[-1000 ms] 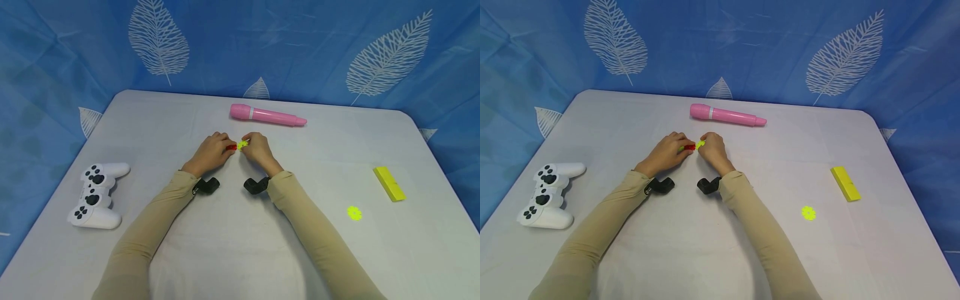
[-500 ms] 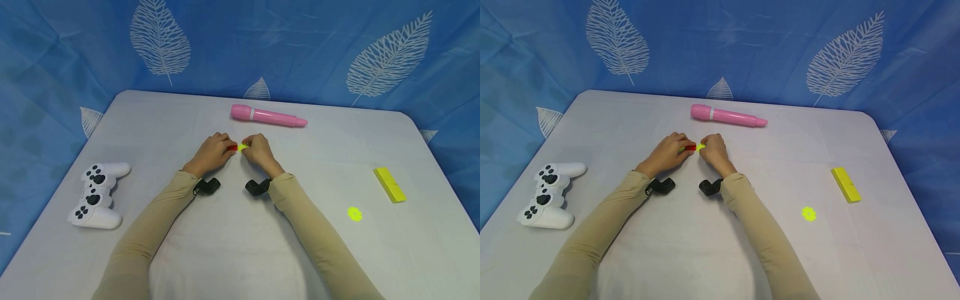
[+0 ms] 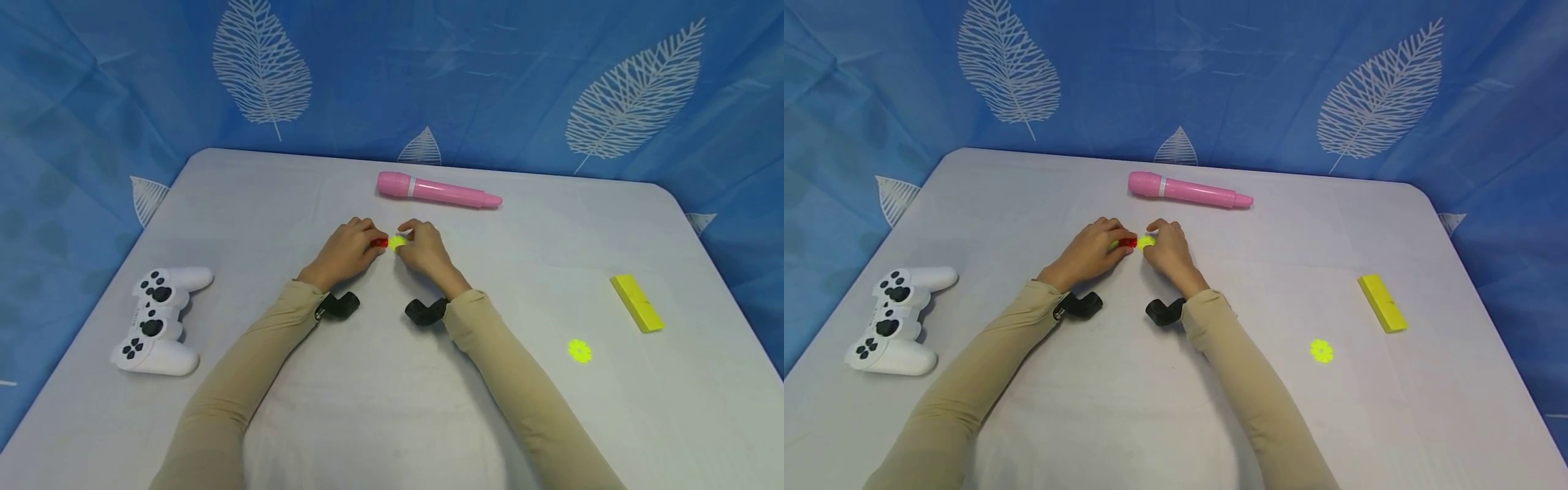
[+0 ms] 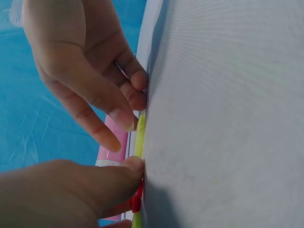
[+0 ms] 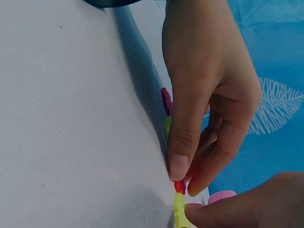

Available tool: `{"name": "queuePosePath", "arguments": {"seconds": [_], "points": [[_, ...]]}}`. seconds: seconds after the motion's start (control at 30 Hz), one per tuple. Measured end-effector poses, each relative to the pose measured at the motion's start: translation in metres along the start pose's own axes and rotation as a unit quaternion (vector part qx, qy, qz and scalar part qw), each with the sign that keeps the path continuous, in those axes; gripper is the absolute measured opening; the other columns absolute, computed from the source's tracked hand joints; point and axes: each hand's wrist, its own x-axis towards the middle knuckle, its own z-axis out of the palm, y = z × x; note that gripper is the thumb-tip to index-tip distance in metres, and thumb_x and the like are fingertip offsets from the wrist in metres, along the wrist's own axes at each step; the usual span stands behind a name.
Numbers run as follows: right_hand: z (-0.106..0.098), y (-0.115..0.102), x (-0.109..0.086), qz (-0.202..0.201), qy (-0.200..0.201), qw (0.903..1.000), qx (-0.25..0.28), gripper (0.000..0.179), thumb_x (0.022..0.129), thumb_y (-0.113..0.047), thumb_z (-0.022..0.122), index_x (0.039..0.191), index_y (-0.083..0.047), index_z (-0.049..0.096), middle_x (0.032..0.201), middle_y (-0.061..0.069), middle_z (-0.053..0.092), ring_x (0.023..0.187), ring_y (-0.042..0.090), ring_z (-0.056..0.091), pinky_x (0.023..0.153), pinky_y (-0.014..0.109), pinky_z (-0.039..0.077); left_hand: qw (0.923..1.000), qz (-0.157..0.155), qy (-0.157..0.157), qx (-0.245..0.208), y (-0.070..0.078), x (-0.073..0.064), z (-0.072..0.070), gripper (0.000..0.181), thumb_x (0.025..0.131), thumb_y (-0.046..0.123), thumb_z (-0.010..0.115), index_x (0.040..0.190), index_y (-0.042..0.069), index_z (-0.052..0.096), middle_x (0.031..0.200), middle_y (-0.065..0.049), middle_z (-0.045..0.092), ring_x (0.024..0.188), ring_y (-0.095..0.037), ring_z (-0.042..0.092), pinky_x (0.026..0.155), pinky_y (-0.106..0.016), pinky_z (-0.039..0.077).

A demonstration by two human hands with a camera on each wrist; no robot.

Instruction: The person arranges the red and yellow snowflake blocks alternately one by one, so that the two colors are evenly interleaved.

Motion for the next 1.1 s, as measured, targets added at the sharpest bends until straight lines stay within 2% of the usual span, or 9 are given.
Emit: {"name": "queuePosePath", "arguments": {"seconds": [0.2, 0.4, 0.53, 0.73, 0.9, 1.1], "points": [[-0.005, 0.006, -0.008, -0.007, -0.014, 0.9998, -0.014, 0.043, 0.081, -0.016, 0.061, 0.123, -0.006, 0.052, 0.117, 0.018, 0.052, 0.108, 0.029, 0.049, 0.090, 0.040, 0.043, 1.0000, -0.005, -0.005, -0.002, 0.002, 0.000, -0.002, 0.029, 0.086, 0.025, 0.061, 0.109, 0.008, 0.065, 0.099, -0.008, 0.060, 0.089, -0.024, 0.053, 0.076, -0.035, 0.045], [-0.016, 0.014, -0.027, -0.024, -0.050, 0.9977, -0.039, 0.042, 0.085, -0.024, 0.059, 0.123, -0.006, 0.052, 0.117, 0.016, 0.057, 0.107, 0.028, 0.052, 0.089, 0.041, 0.044, 0.9999, -0.006, -0.011, -0.002, 0.004, 0.000, -0.004, 0.033, 0.086, 0.027, 0.061, 0.113, 0.009, 0.063, 0.105, -0.009, 0.061, 0.093, -0.025, 0.055, 0.082, -0.036, 0.046], [-0.028, 0.028, -0.045, -0.048, -0.064, 0.9956, -0.048, 0.041, 0.087, -0.028, 0.057, 0.121, -0.006, 0.054, 0.112, 0.016, 0.059, 0.100, 0.028, 0.056, 0.084, 0.040, 0.046, 0.9999, -0.001, -0.014, -0.003, 0.006, 0.001, -0.005, 0.036, 0.086, 0.029, 0.061, 0.116, 0.009, 0.061, 0.111, -0.010, 0.061, 0.097, -0.025, 0.055, 0.085, -0.037, 0.046], [-0.045, 0.062, -0.080, -0.091, -0.068, 0.9924, -0.046, 0.039, 0.087, -0.026, 0.058, 0.120, -0.005, 0.055, 0.110, 0.015, 0.060, 0.092, 0.023, 0.057, 0.077, 0.037, 0.047, 0.9998, 0.007, -0.013, -0.010, 0.009, 0.003, -0.005, 0.040, 0.086, 0.031, 0.061, 0.120, 0.009, 0.059, 0.115, -0.009, 0.060, 0.101, -0.025, 0.053, 0.086, -0.038, 0.045], [-0.055, 0.089, -0.109, -0.101, -0.057, 0.9923, -0.045, 0.040, 0.086, -0.026, 0.061, 0.121, -0.007, 0.055, 0.109, 0.009, 0.060, 0.092, 0.019, 0.055, 0.078, 0.035, 0.044, 0.9996, 0.010, -0.023, -0.014, 0.011, 0.009, -0.001, 0.045, 0.085, 0.033, 0.062, 0.122, 0.008, 0.057, 0.117, -0.010, 0.058, 0.104, -0.025, 0.052, 0.087, -0.040, 0.045], [-0.067, 0.108, -0.141, -0.112, -0.059, 0.9900, -0.063, 0.045, 0.083, -0.030, 0.065, 0.122, -0.011, 0.054, 0.113, 0.004, 0.057, 0.098, 0.016, 0.052, 0.084, 0.037, 0.044, 0.9992, 0.016, -0.037, -0.009, 0.017, 0.017, 0.002, 0.046, 0.084, 0.033, 0.062, 0.121, 0.007, 0.057, 0.115, -0.010, 0.057, 0.102, -0.024, 0.051, 0.083, -0.038, 0.045]]}}
